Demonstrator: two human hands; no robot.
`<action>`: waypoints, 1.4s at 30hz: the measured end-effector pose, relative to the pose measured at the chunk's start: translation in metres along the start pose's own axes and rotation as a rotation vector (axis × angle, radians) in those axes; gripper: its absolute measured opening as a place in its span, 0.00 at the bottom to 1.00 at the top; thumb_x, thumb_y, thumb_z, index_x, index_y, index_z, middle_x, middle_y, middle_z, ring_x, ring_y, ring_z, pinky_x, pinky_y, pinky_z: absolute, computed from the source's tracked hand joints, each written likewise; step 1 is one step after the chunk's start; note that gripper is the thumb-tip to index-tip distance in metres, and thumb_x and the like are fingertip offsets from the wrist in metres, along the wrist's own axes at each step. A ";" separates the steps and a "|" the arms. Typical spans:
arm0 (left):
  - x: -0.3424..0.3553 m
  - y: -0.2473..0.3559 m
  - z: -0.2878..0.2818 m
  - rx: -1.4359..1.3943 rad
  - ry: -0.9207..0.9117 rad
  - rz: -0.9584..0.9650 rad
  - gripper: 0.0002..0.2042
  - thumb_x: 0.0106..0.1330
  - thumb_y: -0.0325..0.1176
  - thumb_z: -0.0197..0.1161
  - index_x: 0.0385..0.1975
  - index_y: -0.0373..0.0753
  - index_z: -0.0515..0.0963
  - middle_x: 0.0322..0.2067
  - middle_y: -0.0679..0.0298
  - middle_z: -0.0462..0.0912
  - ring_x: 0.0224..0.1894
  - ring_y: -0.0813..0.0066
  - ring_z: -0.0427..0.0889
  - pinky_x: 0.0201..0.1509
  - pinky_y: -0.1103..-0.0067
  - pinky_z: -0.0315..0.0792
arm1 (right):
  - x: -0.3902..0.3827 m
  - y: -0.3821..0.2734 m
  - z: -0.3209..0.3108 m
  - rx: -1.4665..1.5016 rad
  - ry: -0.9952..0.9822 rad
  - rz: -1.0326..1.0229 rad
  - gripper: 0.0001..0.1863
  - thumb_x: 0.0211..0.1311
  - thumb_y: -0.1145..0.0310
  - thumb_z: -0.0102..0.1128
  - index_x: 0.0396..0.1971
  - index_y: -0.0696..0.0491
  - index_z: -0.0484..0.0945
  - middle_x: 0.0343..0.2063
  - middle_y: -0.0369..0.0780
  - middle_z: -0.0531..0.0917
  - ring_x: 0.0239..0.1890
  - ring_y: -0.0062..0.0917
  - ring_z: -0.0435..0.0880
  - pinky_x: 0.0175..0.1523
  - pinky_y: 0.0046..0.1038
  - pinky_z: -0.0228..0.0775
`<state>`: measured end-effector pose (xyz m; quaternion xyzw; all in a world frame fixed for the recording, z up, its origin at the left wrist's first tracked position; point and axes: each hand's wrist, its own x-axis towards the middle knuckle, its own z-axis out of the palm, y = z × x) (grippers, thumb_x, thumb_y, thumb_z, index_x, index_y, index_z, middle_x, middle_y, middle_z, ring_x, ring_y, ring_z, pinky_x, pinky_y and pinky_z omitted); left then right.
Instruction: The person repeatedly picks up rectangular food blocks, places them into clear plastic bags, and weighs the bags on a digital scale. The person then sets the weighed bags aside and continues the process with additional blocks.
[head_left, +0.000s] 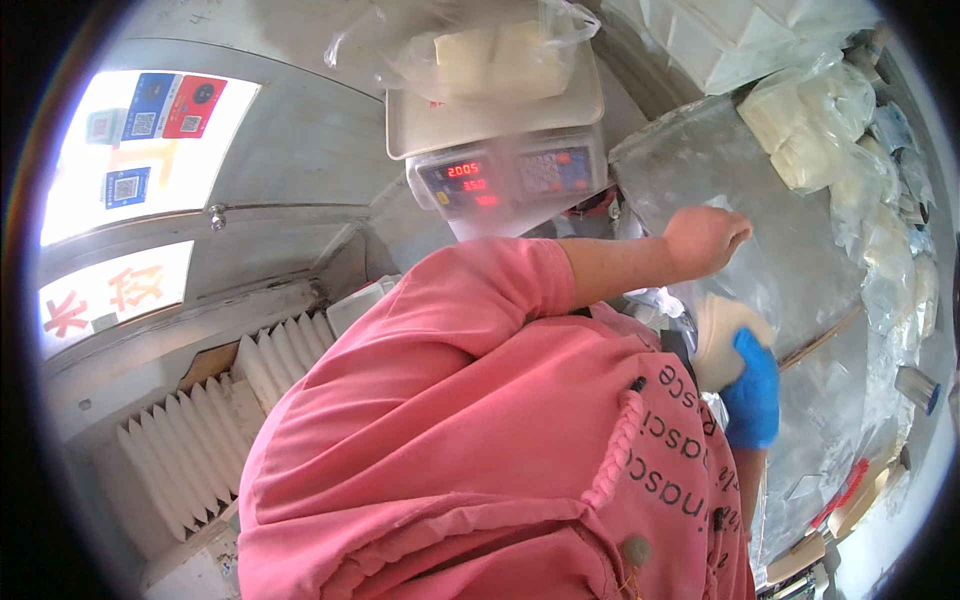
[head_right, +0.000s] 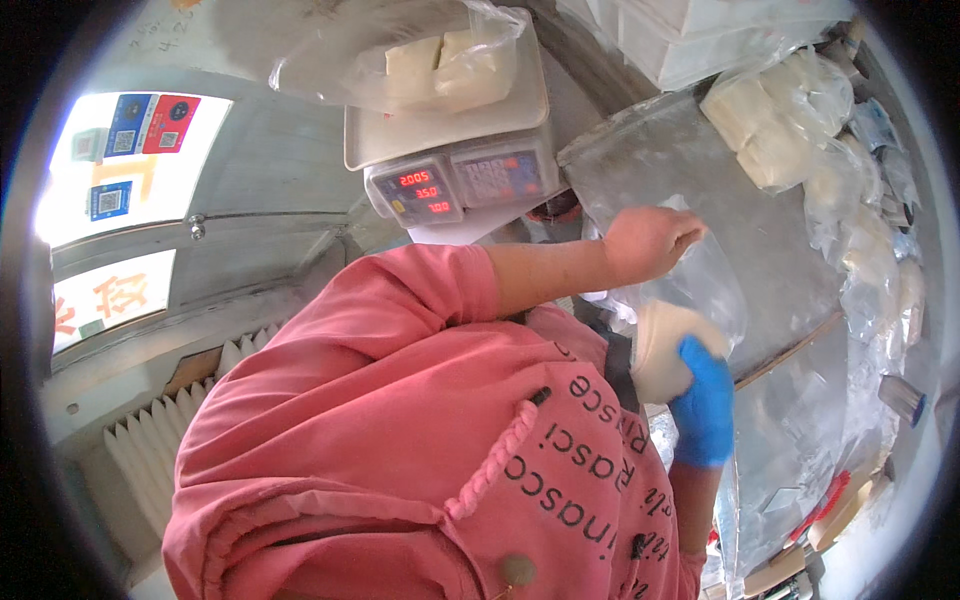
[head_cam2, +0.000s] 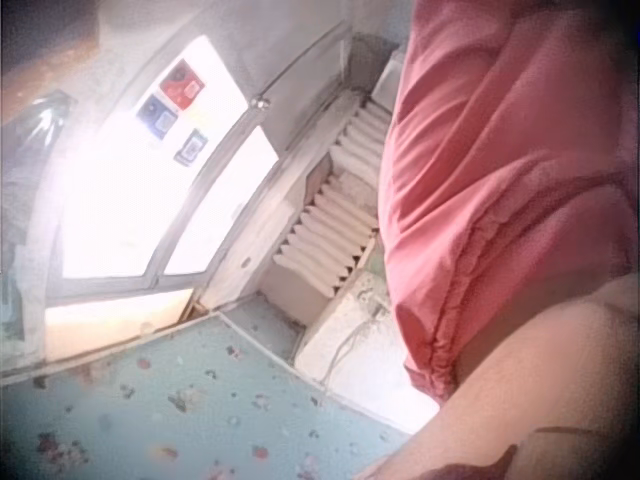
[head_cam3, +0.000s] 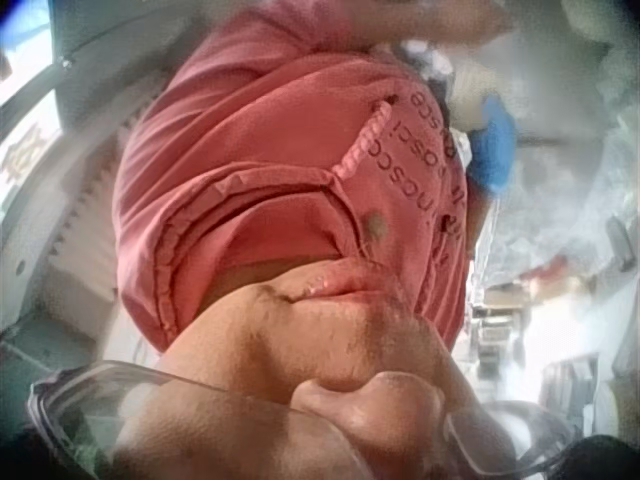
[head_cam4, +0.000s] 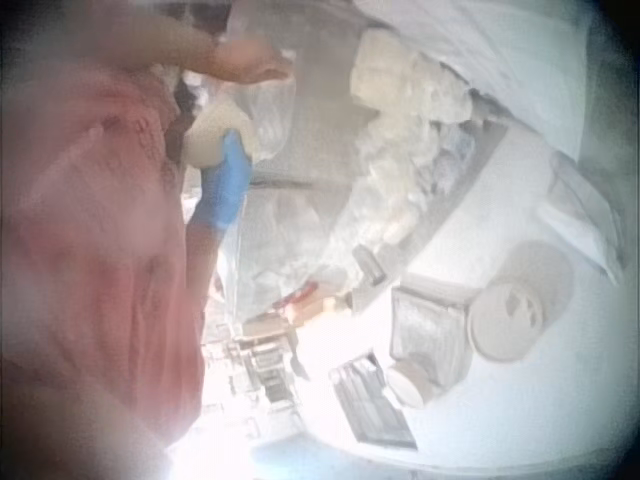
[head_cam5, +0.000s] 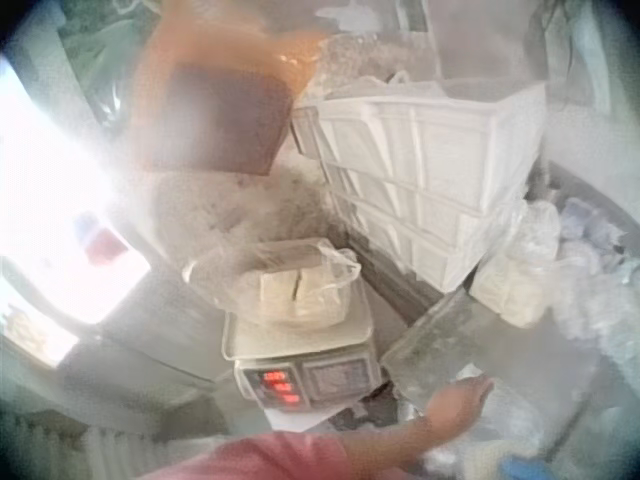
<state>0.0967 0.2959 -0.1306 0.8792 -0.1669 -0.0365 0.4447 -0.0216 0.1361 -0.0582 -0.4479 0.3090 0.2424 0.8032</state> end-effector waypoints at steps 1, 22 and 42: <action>0.005 0.007 -0.005 -0.059 0.059 0.002 0.08 0.60 0.36 0.55 0.36 0.44 0.77 0.29 0.54 0.79 0.34 0.53 0.78 0.33 0.65 0.71 | 0.016 0.004 -0.008 0.062 -0.141 0.091 0.24 0.60 0.66 0.53 0.55 0.61 0.66 0.48 0.44 0.76 0.49 0.31 0.77 0.55 0.33 0.69; -0.014 0.056 -0.058 -0.253 -0.060 0.388 0.18 0.48 0.18 0.54 0.41 0.36 0.74 0.36 0.53 0.76 0.43 0.61 0.75 0.48 0.71 0.67 | 0.149 -0.012 -0.054 -0.935 0.357 -0.529 0.18 0.55 0.58 0.56 0.36 0.59 0.76 0.36 0.51 0.80 0.42 0.42 0.79 0.44 0.33 0.69; 0.033 -0.012 0.023 0.056 -0.537 -0.445 0.34 0.58 0.60 0.51 0.52 0.34 0.66 0.54 0.47 0.68 0.55 0.52 0.69 0.61 0.62 0.60 | 0.175 0.014 -0.123 -0.817 0.361 -0.254 0.24 0.55 0.59 0.58 0.47 0.61 0.74 0.42 0.44 0.80 0.42 0.30 0.78 0.49 0.31 0.68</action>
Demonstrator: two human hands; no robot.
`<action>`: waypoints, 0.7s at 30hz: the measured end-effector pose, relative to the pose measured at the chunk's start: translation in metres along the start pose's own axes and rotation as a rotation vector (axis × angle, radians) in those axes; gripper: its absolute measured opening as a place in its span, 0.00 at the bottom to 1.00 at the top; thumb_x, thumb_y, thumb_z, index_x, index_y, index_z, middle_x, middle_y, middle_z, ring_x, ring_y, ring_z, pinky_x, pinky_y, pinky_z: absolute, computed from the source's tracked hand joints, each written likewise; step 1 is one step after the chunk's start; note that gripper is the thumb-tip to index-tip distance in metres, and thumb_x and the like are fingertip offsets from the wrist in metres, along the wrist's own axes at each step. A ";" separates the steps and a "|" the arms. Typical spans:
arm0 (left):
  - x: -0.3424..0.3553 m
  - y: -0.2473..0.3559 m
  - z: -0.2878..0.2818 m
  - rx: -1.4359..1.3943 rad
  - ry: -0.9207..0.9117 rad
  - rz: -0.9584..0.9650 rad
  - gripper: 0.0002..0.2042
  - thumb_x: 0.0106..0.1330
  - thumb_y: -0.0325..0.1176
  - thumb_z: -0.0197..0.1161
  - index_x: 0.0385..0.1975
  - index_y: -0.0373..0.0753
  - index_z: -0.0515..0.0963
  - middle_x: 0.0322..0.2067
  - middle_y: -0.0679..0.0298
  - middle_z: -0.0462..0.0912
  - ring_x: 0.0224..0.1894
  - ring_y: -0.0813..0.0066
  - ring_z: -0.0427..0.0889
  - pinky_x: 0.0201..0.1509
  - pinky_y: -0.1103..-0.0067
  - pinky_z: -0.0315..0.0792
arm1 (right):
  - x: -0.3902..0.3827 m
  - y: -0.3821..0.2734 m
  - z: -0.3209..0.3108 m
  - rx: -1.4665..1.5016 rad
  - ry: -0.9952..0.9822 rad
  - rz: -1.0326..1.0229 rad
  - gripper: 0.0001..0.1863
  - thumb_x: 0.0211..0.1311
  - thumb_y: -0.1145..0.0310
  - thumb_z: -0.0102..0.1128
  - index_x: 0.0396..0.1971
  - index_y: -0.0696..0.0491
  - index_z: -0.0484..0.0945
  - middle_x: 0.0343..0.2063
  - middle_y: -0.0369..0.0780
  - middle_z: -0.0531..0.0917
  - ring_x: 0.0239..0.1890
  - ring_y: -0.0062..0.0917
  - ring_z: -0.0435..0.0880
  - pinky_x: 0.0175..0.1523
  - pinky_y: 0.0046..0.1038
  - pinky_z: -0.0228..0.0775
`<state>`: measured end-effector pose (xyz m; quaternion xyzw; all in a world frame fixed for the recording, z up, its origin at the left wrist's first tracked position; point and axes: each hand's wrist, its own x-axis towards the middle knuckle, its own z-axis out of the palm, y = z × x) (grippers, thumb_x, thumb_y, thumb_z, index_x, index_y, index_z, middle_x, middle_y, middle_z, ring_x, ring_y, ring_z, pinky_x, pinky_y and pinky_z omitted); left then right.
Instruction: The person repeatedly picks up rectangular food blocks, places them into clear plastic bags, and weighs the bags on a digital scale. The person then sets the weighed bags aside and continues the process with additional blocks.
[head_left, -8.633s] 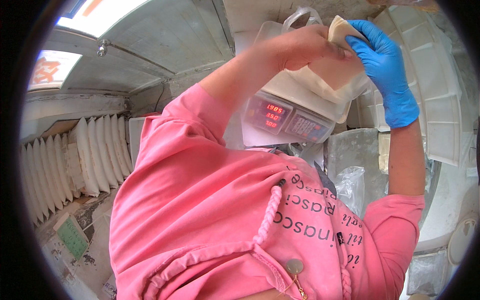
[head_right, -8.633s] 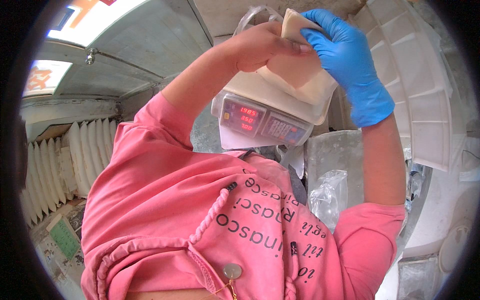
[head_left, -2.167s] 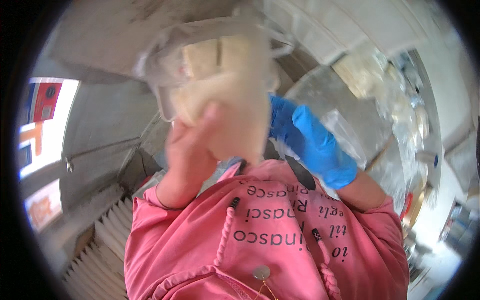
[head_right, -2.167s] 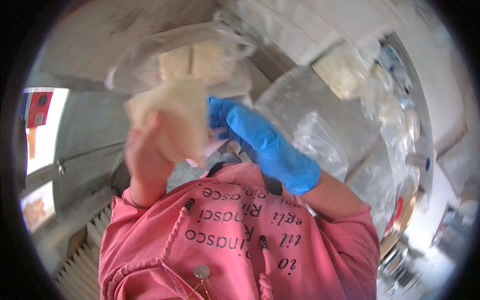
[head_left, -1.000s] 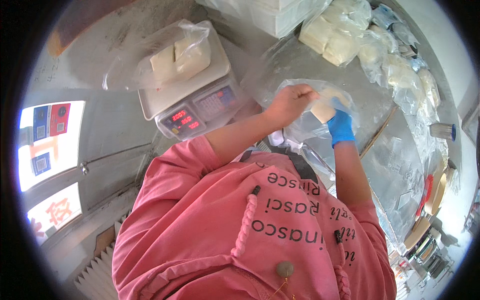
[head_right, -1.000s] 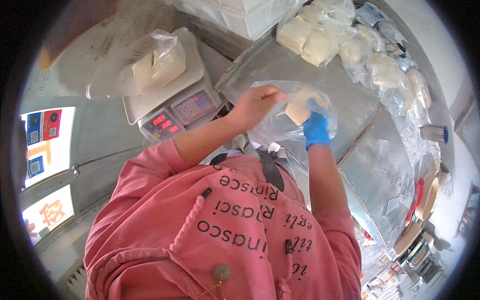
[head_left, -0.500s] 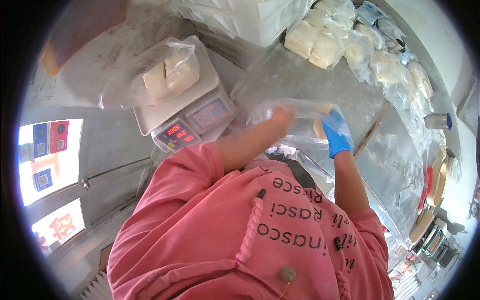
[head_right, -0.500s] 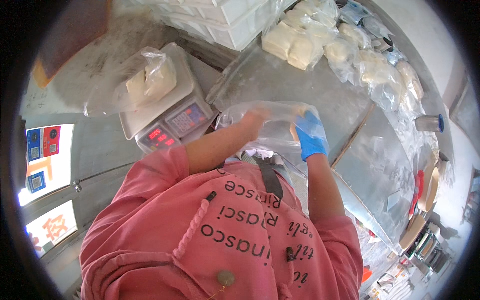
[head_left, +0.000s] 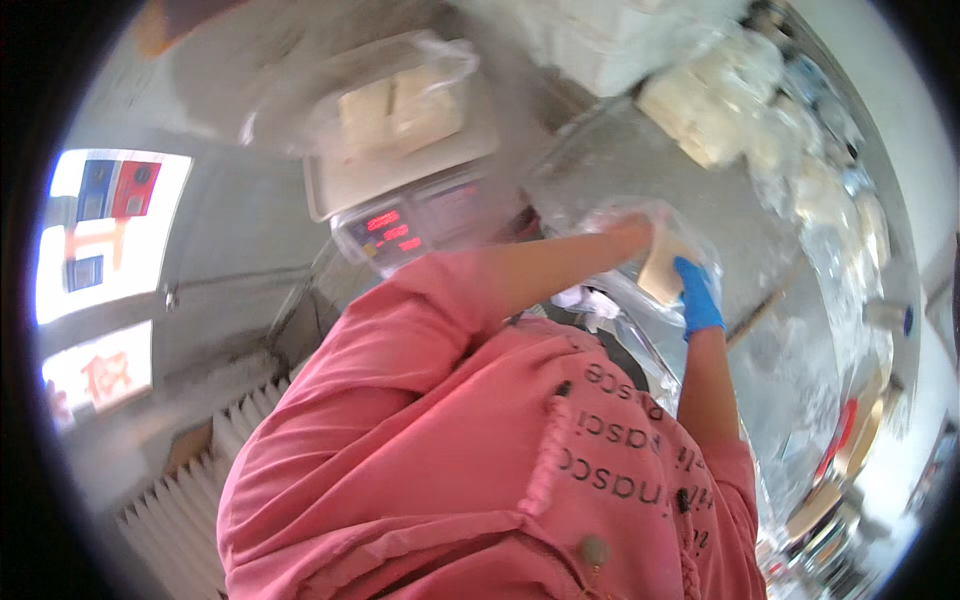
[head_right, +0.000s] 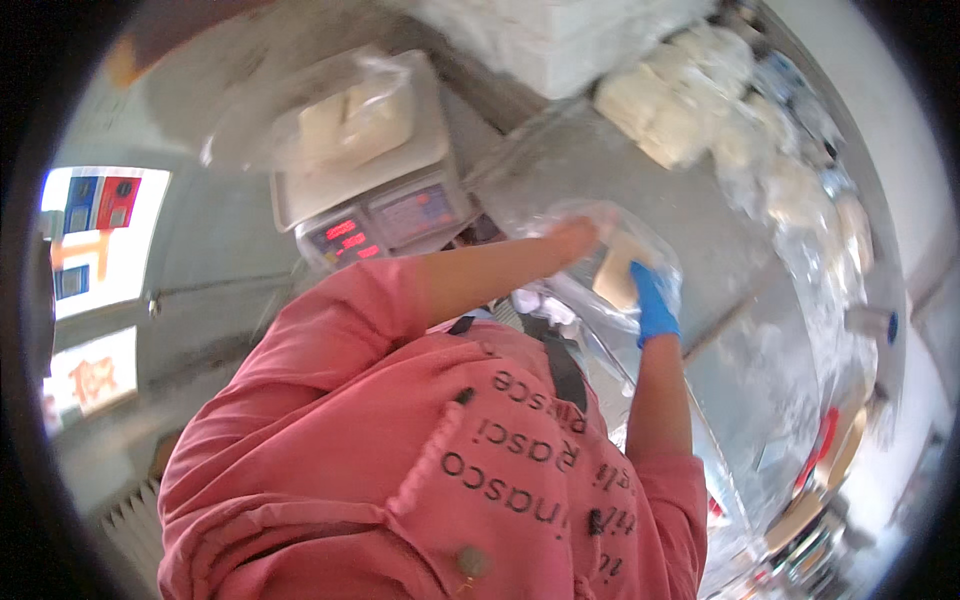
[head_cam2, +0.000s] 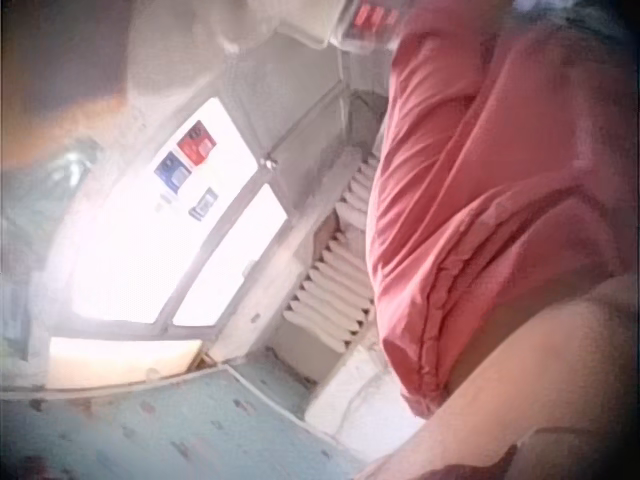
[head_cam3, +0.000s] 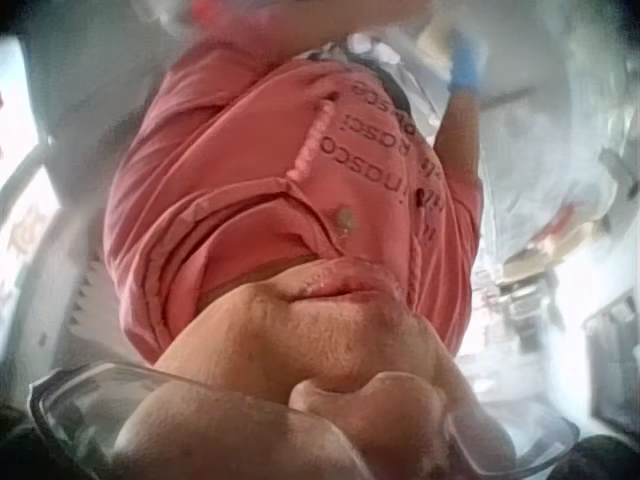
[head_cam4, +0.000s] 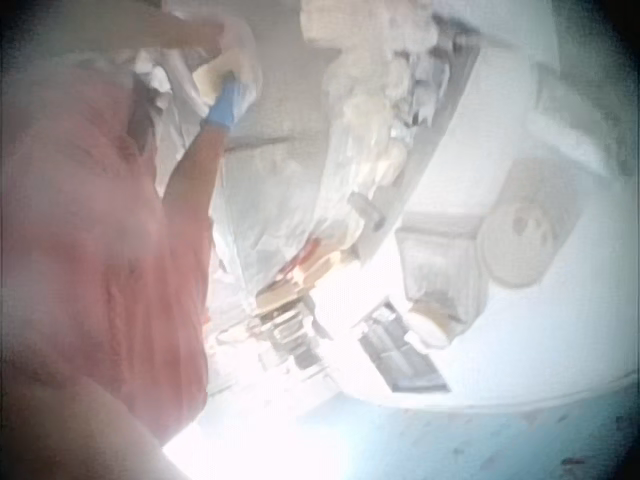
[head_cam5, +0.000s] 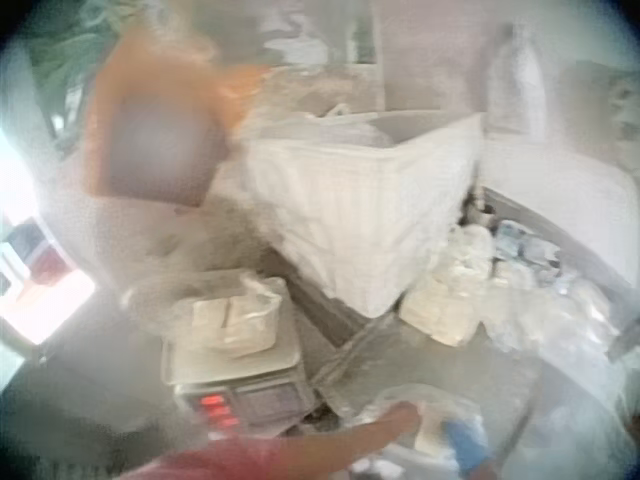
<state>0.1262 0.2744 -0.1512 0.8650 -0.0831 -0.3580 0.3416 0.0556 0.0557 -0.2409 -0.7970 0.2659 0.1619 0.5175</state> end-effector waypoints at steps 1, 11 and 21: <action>-0.001 0.001 0.002 -0.023 0.022 -0.005 0.32 0.58 0.58 0.52 0.50 0.33 0.69 0.52 0.46 0.70 0.53 0.51 0.71 0.59 0.62 0.62 | 0.005 0.008 -0.004 -0.071 -0.013 -0.021 0.25 0.55 0.59 0.58 0.48 0.62 0.73 0.43 0.46 0.79 0.44 0.32 0.78 0.50 0.31 0.68; -0.158 -0.037 -0.071 -0.336 0.247 0.390 0.09 0.55 0.36 0.61 0.33 0.39 0.78 0.36 0.53 0.79 0.43 0.51 0.77 0.46 0.67 0.70 | -0.156 -0.163 0.029 -0.461 -0.405 -0.271 0.22 0.63 0.65 0.52 0.54 0.61 0.68 0.41 0.45 0.79 0.42 0.27 0.78 0.51 0.28 0.67; -0.226 -0.195 -0.276 -0.404 1.264 -0.134 0.24 0.56 0.40 0.64 0.44 0.26 0.71 0.34 0.51 0.77 0.39 0.61 0.77 0.49 0.70 0.68 | -0.059 -0.343 0.242 0.612 -0.454 -0.127 0.14 0.64 0.62 0.49 0.41 0.55 0.76 0.41 0.40 0.80 0.48 0.28 0.75 0.55 0.34 0.61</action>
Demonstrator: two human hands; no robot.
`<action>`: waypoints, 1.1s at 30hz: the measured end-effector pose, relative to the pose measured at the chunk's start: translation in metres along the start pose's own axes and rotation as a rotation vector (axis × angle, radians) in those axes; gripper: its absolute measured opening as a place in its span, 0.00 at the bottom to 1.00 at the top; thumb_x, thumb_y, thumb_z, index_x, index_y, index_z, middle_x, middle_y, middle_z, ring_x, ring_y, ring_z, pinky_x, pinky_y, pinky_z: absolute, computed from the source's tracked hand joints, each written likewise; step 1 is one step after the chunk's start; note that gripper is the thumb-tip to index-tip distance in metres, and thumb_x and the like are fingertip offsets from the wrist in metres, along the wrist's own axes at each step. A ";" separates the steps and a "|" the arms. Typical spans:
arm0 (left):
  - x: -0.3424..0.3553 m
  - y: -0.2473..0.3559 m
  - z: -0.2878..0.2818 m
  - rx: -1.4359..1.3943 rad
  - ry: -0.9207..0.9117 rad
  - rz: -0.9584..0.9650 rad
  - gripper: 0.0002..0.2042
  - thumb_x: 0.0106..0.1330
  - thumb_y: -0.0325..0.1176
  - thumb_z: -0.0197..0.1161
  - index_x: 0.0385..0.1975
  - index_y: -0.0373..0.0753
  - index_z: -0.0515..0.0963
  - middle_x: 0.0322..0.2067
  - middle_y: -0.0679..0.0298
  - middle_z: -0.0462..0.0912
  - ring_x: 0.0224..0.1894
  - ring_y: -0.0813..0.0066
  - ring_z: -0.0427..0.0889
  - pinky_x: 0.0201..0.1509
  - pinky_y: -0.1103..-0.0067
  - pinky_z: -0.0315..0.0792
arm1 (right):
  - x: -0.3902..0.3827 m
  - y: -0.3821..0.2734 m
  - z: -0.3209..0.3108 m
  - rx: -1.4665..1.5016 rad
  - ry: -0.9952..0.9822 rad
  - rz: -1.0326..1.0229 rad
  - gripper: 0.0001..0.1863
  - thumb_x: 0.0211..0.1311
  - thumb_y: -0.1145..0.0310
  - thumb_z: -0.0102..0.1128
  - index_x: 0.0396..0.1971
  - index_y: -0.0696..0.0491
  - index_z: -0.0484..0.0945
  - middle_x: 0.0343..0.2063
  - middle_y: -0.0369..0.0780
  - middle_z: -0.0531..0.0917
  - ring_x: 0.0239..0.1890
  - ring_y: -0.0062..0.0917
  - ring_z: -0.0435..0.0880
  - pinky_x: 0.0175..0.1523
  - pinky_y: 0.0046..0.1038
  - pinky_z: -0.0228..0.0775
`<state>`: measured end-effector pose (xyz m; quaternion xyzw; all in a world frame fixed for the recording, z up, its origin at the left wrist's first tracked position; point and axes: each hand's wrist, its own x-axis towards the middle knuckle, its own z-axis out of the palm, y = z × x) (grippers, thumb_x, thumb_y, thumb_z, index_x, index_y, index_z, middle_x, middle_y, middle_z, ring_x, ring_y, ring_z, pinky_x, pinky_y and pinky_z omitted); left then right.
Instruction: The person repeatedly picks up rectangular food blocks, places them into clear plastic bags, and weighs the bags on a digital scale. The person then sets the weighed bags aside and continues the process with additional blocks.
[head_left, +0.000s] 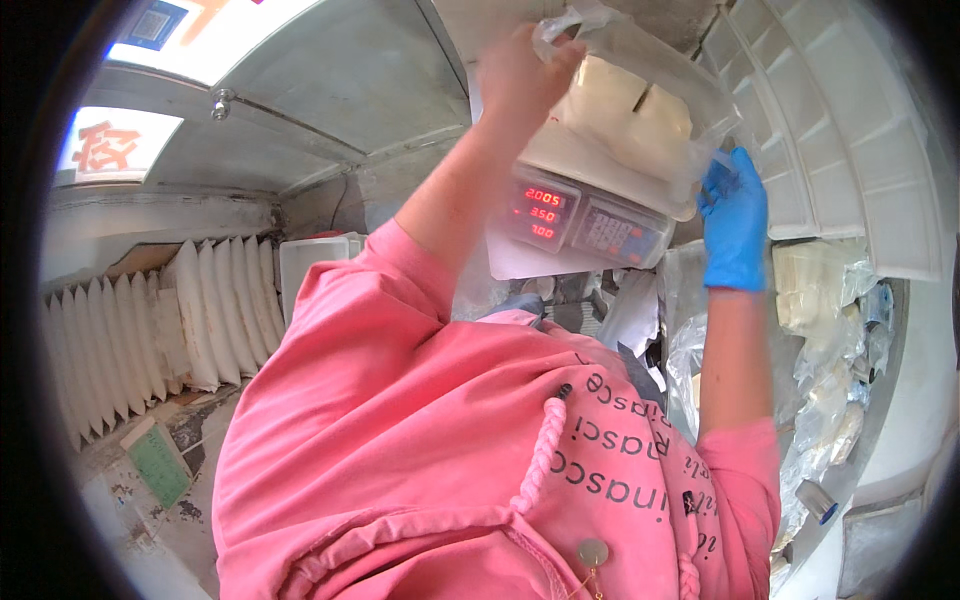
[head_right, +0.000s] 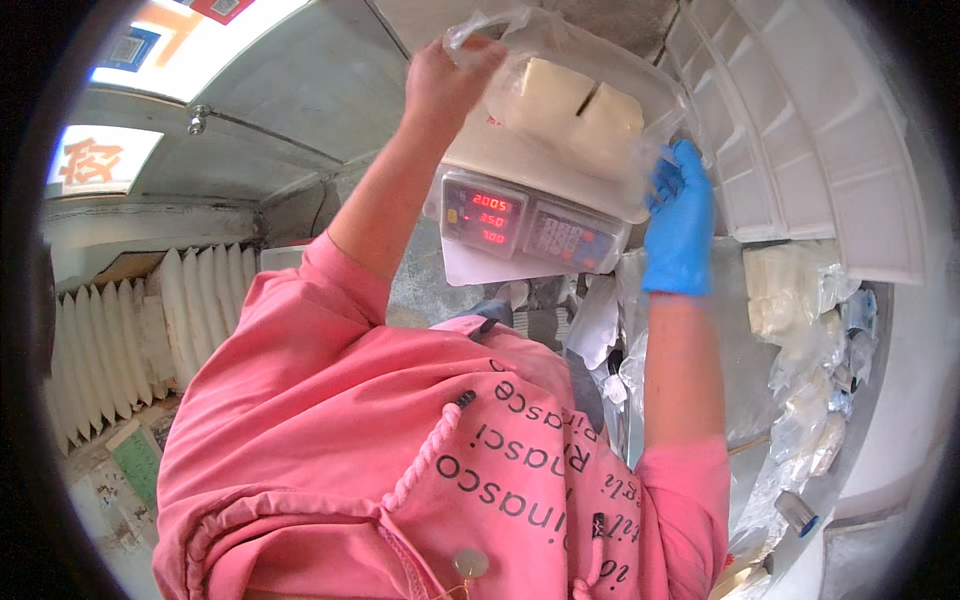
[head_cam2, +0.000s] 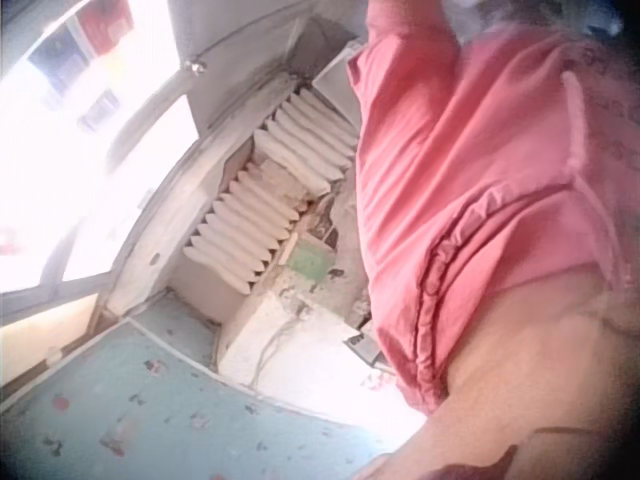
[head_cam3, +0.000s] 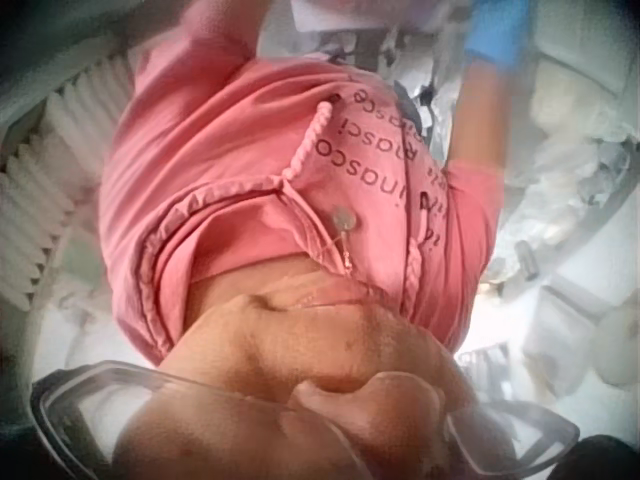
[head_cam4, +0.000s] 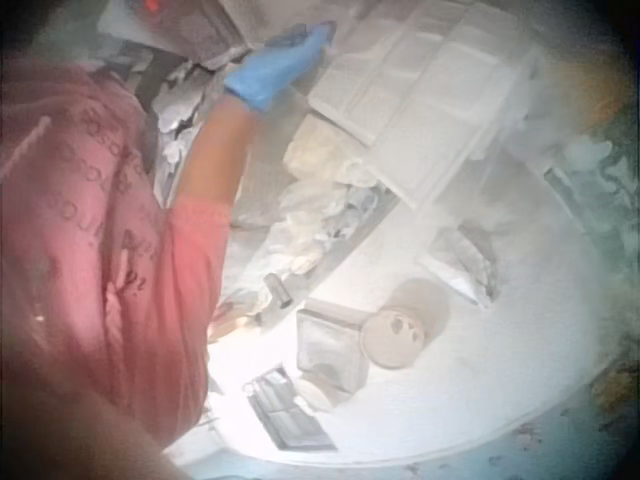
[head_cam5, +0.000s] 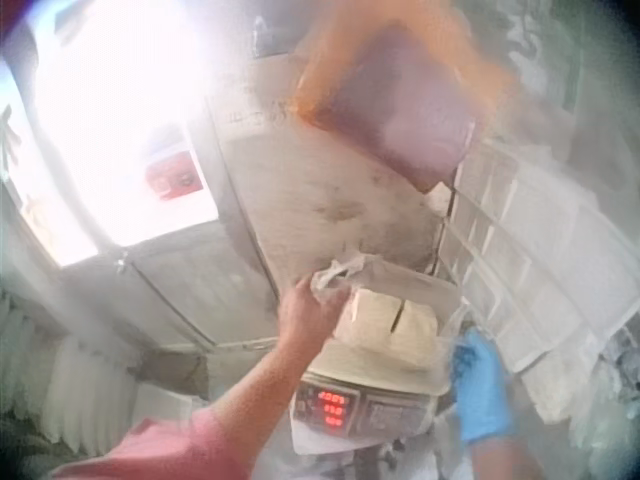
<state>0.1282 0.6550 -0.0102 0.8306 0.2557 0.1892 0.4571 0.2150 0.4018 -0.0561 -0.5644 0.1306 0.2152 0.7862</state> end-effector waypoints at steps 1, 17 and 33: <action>0.005 0.001 -0.001 -0.343 -0.058 -0.048 0.20 0.58 0.38 0.62 0.42 0.26 0.72 0.30 0.54 0.77 0.36 0.64 0.78 0.47 0.72 0.69 | 0.014 -0.005 0.000 0.013 -0.034 0.014 0.13 0.63 0.62 0.50 0.38 0.55 0.77 0.39 0.40 0.81 0.47 0.28 0.76 0.55 0.34 0.61; 0.034 0.056 0.039 -0.404 -0.361 0.208 0.12 0.61 0.38 0.59 0.25 0.33 0.74 0.15 0.57 0.75 0.19 0.72 0.73 0.25 0.76 0.68 | 0.001 -0.041 0.100 -0.589 -0.379 -0.942 0.14 0.60 0.68 0.58 0.45 0.56 0.74 0.38 0.38 0.78 0.39 0.21 0.76 0.46 0.23 0.68; 0.075 0.060 0.030 -0.332 -0.718 0.529 0.09 0.58 0.33 0.60 0.36 0.38 0.79 0.35 0.57 0.81 0.35 0.64 0.80 0.41 0.71 0.71 | 0.010 -0.044 0.097 -0.594 -0.652 0.001 0.14 0.55 0.57 0.58 0.29 0.54 0.78 0.25 0.36 0.79 0.26 0.16 0.71 0.34 0.18 0.62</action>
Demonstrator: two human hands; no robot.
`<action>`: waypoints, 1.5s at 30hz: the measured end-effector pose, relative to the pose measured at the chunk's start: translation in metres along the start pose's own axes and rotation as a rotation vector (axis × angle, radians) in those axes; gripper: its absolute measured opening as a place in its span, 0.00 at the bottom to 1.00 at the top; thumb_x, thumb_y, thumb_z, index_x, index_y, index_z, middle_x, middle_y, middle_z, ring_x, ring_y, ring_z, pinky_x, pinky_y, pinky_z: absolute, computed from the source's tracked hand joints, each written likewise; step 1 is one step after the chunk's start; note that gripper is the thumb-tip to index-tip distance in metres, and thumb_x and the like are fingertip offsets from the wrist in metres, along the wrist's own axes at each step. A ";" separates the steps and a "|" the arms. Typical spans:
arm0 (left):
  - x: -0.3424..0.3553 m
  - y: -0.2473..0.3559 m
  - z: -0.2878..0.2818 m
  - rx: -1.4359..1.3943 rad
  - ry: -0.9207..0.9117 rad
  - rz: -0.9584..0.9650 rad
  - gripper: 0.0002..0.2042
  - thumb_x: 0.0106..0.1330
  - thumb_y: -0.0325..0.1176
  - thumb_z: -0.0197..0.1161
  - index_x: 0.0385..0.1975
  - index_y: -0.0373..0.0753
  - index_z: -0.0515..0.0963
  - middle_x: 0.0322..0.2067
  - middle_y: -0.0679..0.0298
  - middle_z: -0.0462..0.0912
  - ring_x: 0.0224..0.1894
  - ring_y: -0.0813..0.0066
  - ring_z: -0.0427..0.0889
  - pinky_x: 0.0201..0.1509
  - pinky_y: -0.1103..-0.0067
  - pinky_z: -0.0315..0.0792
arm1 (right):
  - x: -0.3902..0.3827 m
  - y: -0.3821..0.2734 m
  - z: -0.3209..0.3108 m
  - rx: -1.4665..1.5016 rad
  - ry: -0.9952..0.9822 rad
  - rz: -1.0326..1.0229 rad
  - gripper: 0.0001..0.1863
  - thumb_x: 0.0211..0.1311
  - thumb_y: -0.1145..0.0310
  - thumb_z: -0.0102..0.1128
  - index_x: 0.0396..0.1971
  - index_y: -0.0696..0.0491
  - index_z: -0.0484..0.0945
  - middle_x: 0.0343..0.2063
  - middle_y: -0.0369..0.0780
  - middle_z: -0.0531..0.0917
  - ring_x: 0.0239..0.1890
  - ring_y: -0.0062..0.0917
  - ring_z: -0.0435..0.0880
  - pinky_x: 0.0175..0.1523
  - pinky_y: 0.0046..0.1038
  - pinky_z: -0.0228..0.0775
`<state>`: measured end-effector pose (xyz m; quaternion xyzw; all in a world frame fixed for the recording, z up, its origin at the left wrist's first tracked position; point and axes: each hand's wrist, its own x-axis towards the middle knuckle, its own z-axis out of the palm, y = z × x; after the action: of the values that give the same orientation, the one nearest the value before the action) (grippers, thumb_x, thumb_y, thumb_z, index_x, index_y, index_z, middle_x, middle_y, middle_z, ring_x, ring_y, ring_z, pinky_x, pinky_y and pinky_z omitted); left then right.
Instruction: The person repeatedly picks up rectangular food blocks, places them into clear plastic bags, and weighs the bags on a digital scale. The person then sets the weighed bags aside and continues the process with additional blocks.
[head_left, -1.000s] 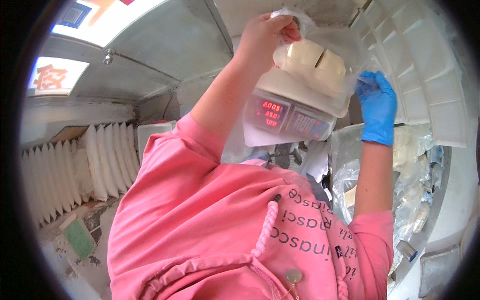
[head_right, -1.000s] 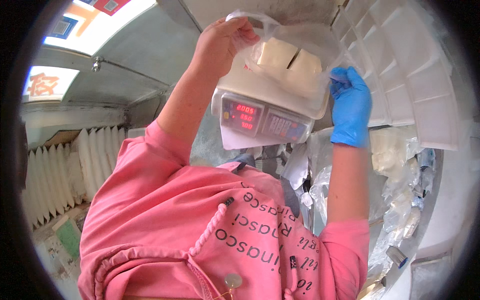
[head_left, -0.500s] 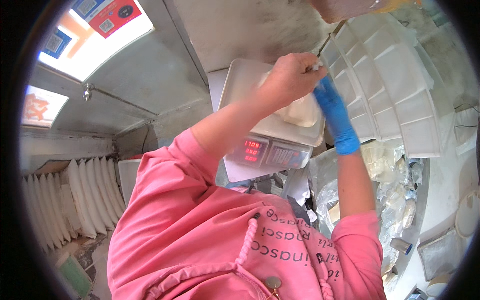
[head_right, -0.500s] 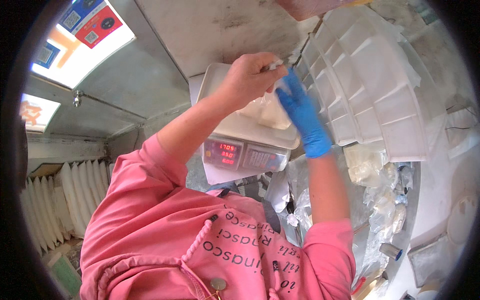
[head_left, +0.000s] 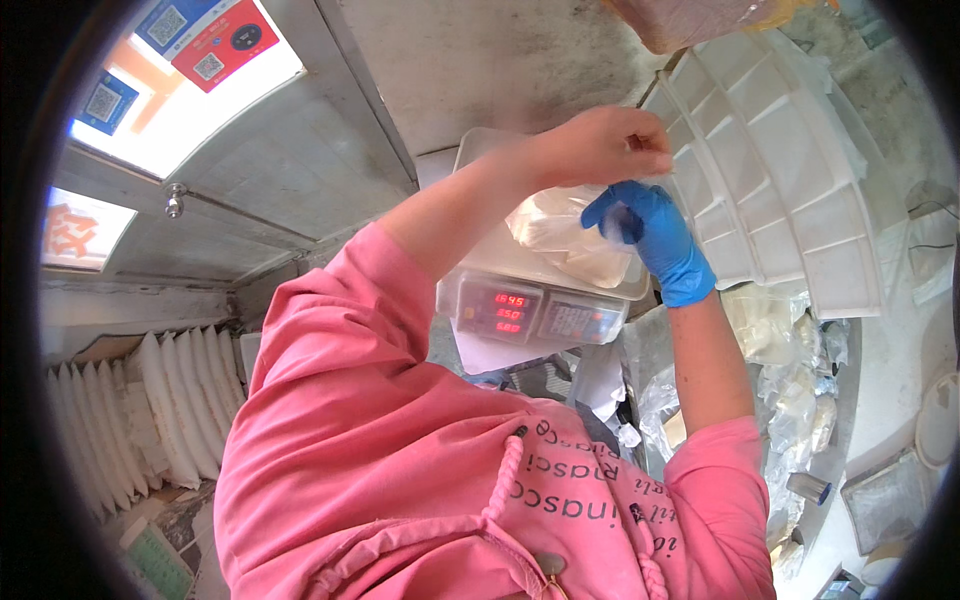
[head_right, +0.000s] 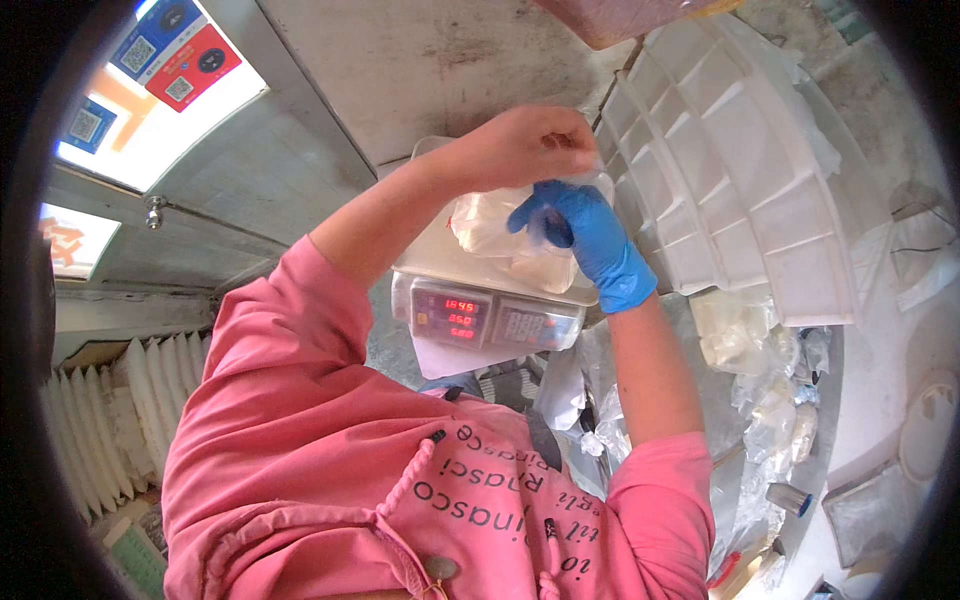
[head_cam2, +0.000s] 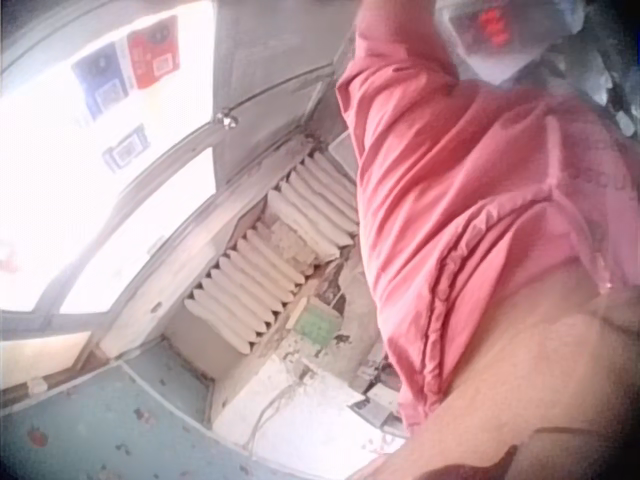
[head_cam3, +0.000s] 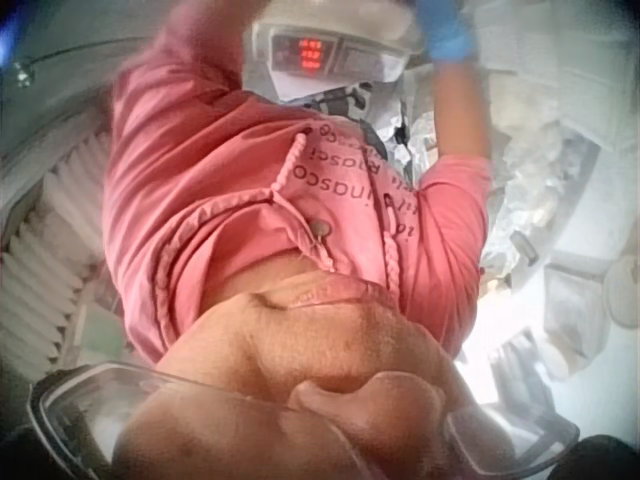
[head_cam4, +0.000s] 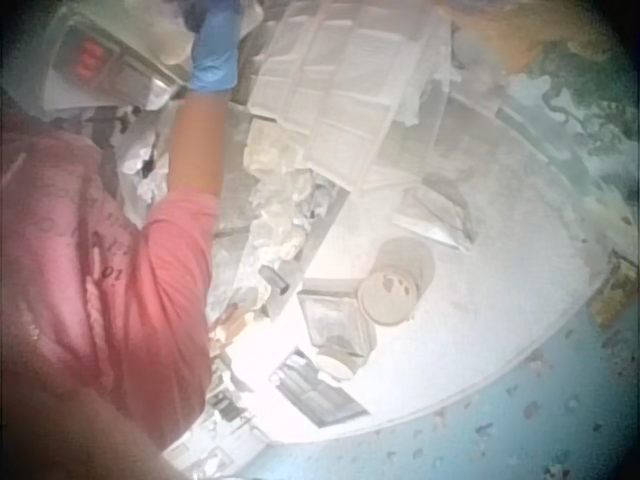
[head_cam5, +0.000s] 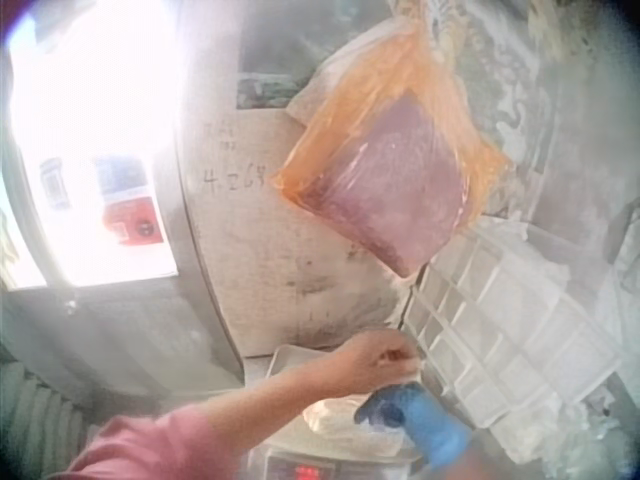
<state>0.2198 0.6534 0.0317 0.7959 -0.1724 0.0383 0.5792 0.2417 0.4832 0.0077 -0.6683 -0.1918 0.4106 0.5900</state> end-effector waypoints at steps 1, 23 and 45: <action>-0.011 -0.013 0.005 -0.055 -0.010 0.040 0.09 0.58 0.32 0.60 0.36 0.37 0.78 0.37 0.58 0.80 0.37 0.64 0.79 0.42 0.72 0.71 | 0.006 0.023 -0.015 0.159 -0.022 -0.151 0.13 0.55 0.61 0.58 0.32 0.56 0.79 0.27 0.37 0.80 0.26 0.19 0.73 0.36 0.20 0.65; -0.045 -0.171 -0.002 -0.382 0.468 -0.493 0.11 0.60 0.37 0.57 0.36 0.36 0.77 0.36 0.63 0.77 0.43 0.71 0.72 0.49 0.76 0.65 | -0.020 0.117 0.027 -0.761 0.684 -0.715 0.17 0.50 0.65 0.62 0.43 0.39 0.80 0.59 0.42 0.66 0.57 0.47 0.63 0.61 0.44 0.53; 0.021 0.027 0.302 -0.023 -0.102 0.012 0.07 0.60 0.28 0.60 0.36 0.33 0.76 0.32 0.58 0.80 0.35 0.71 0.80 0.40 0.77 0.72 | -0.239 0.171 -0.294 0.484 1.433 -0.564 0.11 0.60 0.64 0.54 0.25 0.56 0.78 0.27 0.41 0.81 0.28 0.28 0.78 0.43 0.34 0.67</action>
<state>0.1891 0.3587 -0.0364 0.7890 -0.2068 -0.0009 0.5786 0.2892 0.0813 -0.0868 -0.5495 0.1658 -0.2516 0.7793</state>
